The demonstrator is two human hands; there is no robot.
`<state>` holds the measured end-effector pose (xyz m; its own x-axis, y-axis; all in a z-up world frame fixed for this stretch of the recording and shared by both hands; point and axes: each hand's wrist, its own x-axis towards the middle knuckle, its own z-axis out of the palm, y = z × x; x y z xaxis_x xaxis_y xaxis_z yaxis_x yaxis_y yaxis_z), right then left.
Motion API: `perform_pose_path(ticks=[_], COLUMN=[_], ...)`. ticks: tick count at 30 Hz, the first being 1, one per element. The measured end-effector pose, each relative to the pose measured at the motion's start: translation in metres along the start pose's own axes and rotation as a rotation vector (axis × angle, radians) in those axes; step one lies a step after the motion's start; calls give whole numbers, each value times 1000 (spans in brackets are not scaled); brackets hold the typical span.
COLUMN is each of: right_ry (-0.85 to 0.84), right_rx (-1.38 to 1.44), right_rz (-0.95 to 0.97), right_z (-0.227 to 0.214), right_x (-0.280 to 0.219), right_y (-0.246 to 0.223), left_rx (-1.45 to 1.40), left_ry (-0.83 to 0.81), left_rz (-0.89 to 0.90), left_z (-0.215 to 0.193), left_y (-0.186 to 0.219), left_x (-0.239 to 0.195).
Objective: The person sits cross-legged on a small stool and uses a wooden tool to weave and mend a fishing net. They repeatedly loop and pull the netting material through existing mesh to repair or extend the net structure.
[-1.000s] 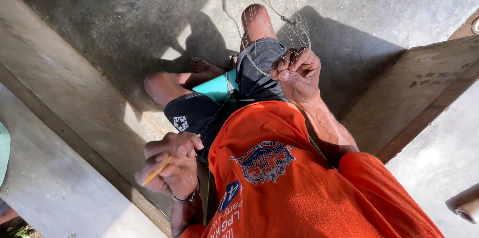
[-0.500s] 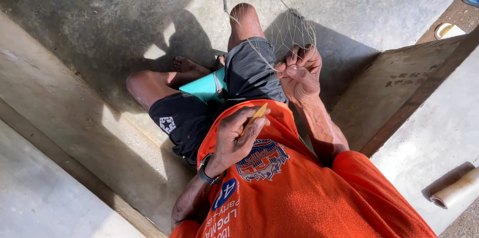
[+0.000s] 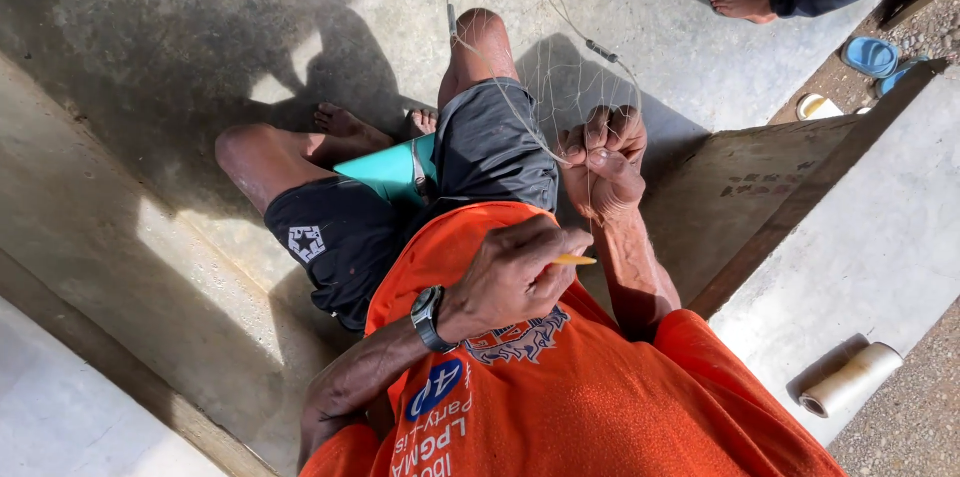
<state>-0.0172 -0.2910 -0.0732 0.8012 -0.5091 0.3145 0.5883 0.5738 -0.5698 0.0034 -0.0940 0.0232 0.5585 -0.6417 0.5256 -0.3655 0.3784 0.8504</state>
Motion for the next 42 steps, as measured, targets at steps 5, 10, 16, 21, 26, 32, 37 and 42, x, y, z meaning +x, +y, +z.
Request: perform_pose_path(ticks=[5,10,16,21,26,32,37,42], right_ry=[11,-22,-131,-180,-261,-169,-154,-119], right_rx=[15,62,243,346,126,-285,-407,-473], right_rz=[23,5,114,218,188,-4,-137,-180], right_z=[1,10,30,32,54,50,44,48], right_x=[-4,1,13,14,13,5,4,2], right_y=[0,-1,-2,-3,-26,-28,-20,-12], left_rx=[122,102,90,126,327,297,249,241], left_ry=[93,174,190,132,-5,-141,-282,-435], left_rz=[-6,-63,-132,-154,-214,-148,-231,-202], left_z=[2,-13,-23,-23,-27,-10,-4,-8], left_y=[3,-2,15,25,39,68,85,88], left_x=[-31,-51,-43,-49,-61,-39,-17,-1])
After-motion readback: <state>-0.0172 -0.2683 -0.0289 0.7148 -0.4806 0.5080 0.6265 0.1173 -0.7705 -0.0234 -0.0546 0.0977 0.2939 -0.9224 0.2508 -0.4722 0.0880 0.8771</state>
